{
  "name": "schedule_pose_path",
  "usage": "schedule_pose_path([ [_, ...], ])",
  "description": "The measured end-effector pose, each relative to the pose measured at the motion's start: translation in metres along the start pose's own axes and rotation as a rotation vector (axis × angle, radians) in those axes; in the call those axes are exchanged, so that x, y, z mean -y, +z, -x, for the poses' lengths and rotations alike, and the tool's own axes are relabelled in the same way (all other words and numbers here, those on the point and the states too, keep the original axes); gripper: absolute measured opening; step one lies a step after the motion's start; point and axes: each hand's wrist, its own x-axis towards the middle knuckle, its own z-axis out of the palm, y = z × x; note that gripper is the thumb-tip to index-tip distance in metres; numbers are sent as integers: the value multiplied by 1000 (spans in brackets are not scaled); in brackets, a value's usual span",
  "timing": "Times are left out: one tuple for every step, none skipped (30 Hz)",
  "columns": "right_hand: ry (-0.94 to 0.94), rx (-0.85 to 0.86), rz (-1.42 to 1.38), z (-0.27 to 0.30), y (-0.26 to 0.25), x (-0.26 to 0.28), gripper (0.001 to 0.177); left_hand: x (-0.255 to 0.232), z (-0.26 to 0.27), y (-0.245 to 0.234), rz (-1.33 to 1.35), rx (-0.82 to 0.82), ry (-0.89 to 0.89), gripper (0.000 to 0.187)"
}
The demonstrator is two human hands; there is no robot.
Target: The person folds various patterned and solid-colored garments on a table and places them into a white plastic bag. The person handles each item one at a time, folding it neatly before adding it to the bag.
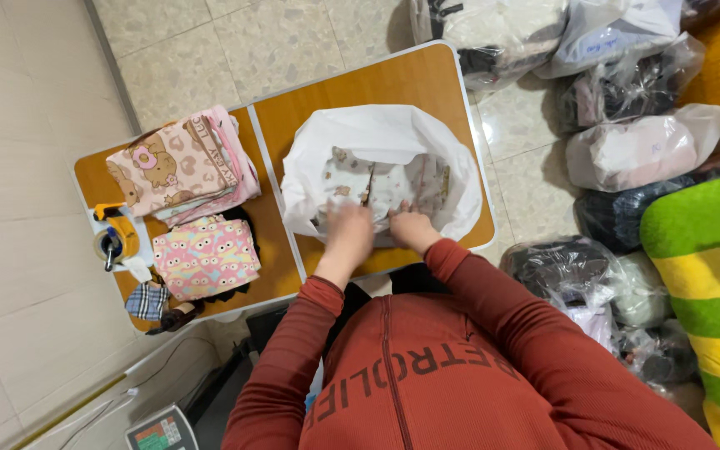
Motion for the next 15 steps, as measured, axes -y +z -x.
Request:
schedule_pose_path([
  [-42,109,-98,-6,-11,-6,66,-5,-1,10,18,30,86,37],
  [-75,215,-60,-11,-24,-11,62,-11,-2,19,38,62,170,43],
  [-112,318,-22,-16,-38,-15,58,-18,-2,28,59,95,254,50],
  [-157,423,20,-16,-50,-17,55,-24,-2,36,6,119,274,37],
  [-96,275,-40,-12,-61,-21,58,-30,-1,42,-47,143,294,27],
  [-42,128,-101,-7,-70,-26,64,-34,0,48,-99,169,313,20],
  [9,-21,-160,-3,-78,-29,72,-38,3,54,-77,123,342,18],
  [10,6,-94,1,-82,-25,76,-40,6,59,-58,79,371,16],
  [12,34,-29,3,-84,-21,81,-43,9,63,-39,36,400,14],
  [16,60,33,7,-84,-18,86,-45,12,66,-34,-9,403,14],
  [-31,-34,107,13,-82,-15,88,-48,13,69,-29,-53,406,15],
  [-73,-131,180,17,-80,-11,91,-49,12,70,-26,-99,412,16],
  [-114,-228,254,20,-78,-9,94,-50,11,71,-28,-176,379,27],
  [-95,-198,275,22,-76,-7,100,-52,9,73,-28,-254,344,40],
  [-77,-169,295,25,-74,-6,106,-53,8,74,-27,-332,309,53],
])
